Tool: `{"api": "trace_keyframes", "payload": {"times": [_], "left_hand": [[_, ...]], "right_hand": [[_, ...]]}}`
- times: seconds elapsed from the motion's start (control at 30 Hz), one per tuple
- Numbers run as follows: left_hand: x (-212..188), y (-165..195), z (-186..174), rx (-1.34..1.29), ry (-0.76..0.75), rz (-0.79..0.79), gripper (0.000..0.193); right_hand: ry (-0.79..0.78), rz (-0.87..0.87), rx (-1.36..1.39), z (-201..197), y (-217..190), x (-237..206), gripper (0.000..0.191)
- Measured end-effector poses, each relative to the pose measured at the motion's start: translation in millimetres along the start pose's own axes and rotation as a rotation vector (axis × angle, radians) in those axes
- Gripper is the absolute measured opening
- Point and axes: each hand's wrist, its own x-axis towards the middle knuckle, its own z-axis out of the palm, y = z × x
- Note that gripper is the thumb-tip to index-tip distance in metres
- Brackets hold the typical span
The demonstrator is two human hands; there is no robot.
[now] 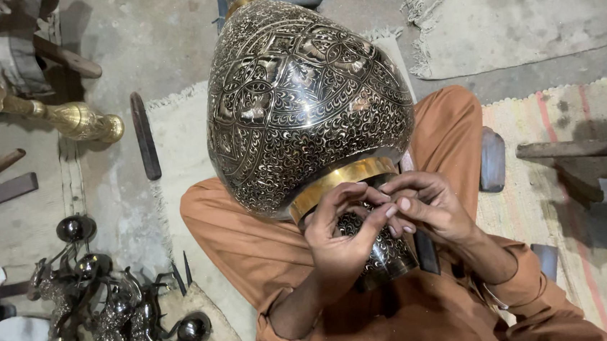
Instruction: The person sits on the floor with a large engraved brass vessel resting on their lap and engraves decorative patterns into its surface, holding a small chisel against the metal with one hand and striking it with a wooden mallet in the other. They periodically reposition the chisel and touch the surface before resuming striking.
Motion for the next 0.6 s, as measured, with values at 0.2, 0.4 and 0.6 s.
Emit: {"api": "trace_keyframes", "payload": {"times": [0.2, 0.4, 0.6], "left_hand": [[-2, 0, 1, 0.013, 0.026, -0.013, 0.039], [-6, -5, -3, -0.089, 0.103, -0.178, 0.024], [-10, -4, 0, -0.004, 0.043, -0.055, 0.027]], "right_hand": [[-0.017, -0.014, -0.054, 0, 2, 0, 0.027], [-0.033, -0.033, -0.032, 3, 1, 1, 0.027], [-0.017, -0.025, 0.035, 3, 4, 1, 0.028]]}}
